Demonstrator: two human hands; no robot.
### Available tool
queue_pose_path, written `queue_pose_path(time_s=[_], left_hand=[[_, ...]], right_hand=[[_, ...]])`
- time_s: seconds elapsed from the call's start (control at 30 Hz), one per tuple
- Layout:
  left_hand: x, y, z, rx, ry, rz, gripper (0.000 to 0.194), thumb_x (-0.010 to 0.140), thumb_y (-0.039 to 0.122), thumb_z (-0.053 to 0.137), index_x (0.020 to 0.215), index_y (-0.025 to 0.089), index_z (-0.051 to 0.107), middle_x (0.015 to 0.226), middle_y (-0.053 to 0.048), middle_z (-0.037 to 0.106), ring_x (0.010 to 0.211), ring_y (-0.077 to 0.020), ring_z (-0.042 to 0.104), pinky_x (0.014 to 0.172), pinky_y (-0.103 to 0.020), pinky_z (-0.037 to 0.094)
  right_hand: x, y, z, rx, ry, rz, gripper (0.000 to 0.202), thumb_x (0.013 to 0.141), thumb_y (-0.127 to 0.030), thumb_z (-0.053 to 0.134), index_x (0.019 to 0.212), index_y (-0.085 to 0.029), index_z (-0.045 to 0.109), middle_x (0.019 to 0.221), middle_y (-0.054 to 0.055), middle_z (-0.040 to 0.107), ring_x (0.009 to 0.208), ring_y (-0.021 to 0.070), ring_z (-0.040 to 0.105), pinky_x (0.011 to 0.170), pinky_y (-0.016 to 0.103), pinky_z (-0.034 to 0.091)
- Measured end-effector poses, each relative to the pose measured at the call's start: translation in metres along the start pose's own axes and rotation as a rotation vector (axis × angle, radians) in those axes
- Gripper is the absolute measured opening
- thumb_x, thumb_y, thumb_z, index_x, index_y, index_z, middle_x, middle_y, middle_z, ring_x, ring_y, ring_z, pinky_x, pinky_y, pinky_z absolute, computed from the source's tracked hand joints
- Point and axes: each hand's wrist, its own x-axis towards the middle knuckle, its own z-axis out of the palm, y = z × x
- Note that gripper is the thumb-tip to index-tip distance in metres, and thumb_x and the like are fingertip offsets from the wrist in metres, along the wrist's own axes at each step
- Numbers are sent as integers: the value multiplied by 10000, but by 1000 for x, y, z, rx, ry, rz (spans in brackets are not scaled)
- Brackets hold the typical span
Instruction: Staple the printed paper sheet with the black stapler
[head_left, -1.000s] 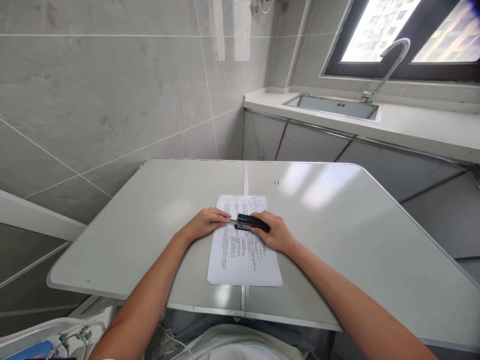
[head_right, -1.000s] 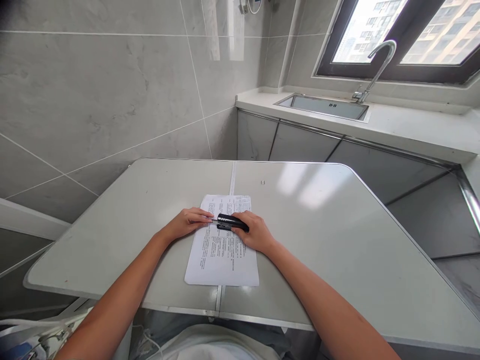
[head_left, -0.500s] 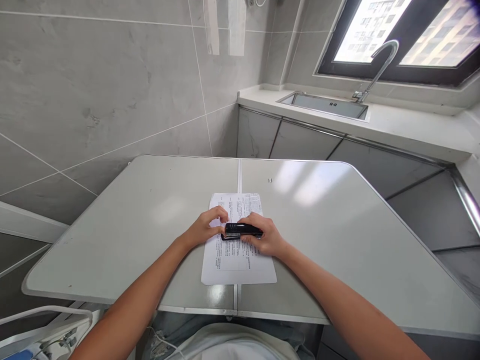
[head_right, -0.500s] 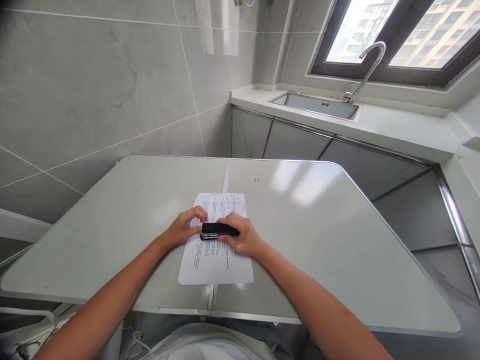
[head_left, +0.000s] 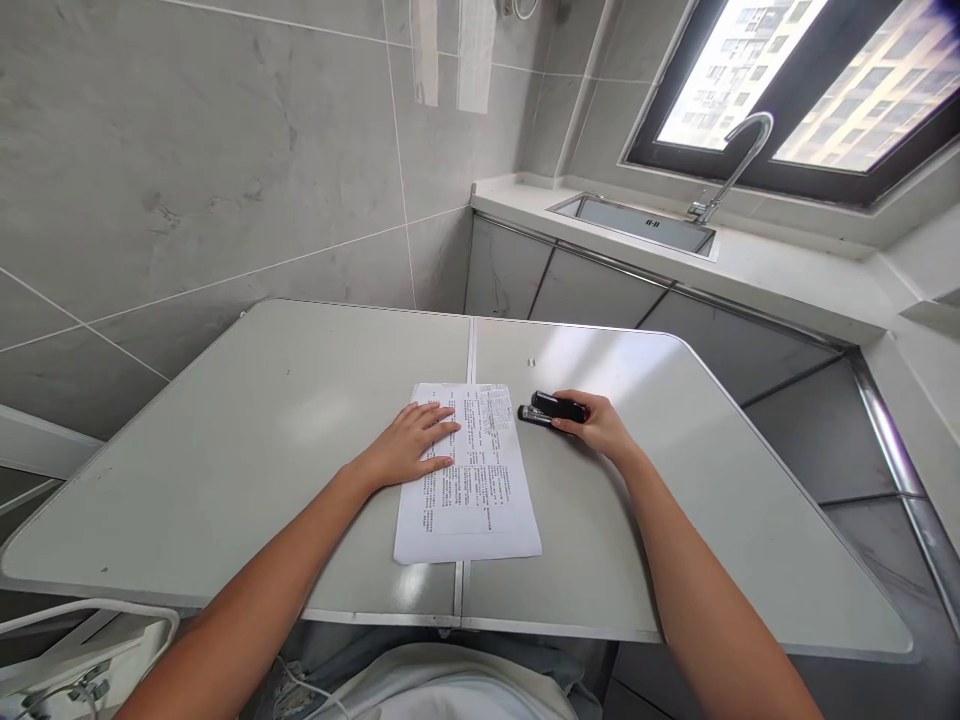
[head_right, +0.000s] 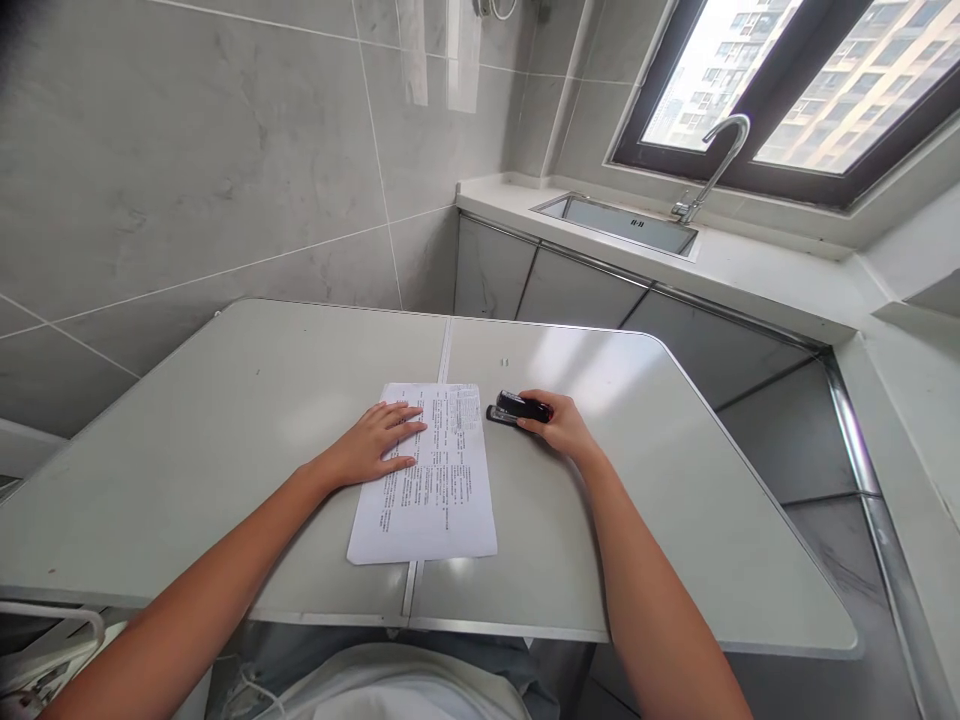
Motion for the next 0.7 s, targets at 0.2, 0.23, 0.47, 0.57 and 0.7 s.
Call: queue_pose_path(time_s=[0.2, 0.23, 0.47, 0.57, 0.7], left_hand=[[0, -2, 0, 5, 20, -11, 557, 980, 560, 587, 1475, 305, 565, 1617, -77, 463, 1502, -356, 372, 1238, -600, 253], [-1, -2, 0, -1, 21, -1, 557, 976, 566, 590, 1469, 306, 571, 1614, -77, 467, 1502, -357, 370, 1238, -598, 253], [-2, 1, -4, -23, 47, 40, 538, 950, 556, 627, 1427, 307, 614, 1577, -77, 511, 1477, -365, 398, 1221, -585, 285], [-2, 1, -4, -22, 42, 35, 543, 946, 555, 633, 1424, 301, 613, 1581, -76, 507, 1477, -367, 395, 1218, -589, 286], [-3, 1, -4, -20, 46, 36, 542, 939, 541, 644, 1421, 294, 614, 1576, -80, 512, 1475, -364, 400, 1220, -582, 287]], right_hand=[[-6, -11, 8, 25, -289, -201, 417, 860, -410, 777, 1236, -237, 732, 1168, 73, 752, 1006, 250, 706, 898, 409, 573], [-7, -12, 12, 4, -269, -232, 427, 882, -396, 760, 1281, -252, 715, 1171, 68, 749, 1009, 245, 705, 914, 414, 571], [-4, -13, 28, -140, -155, -430, 430, 1013, -354, 603, 1442, -372, 615, 1135, 43, 724, 960, 216, 687, 878, 390, 566], [-4, -14, 27, -161, -164, -443, 409, 1033, -334, 565, 1436, -389, 619, 1139, 42, 719, 973, 220, 681, 883, 397, 562], [-6, -18, 27, -197, -172, -428, 412, 1038, -301, 548, 1432, -396, 623, 1152, 42, 713, 992, 227, 668, 911, 420, 553]])
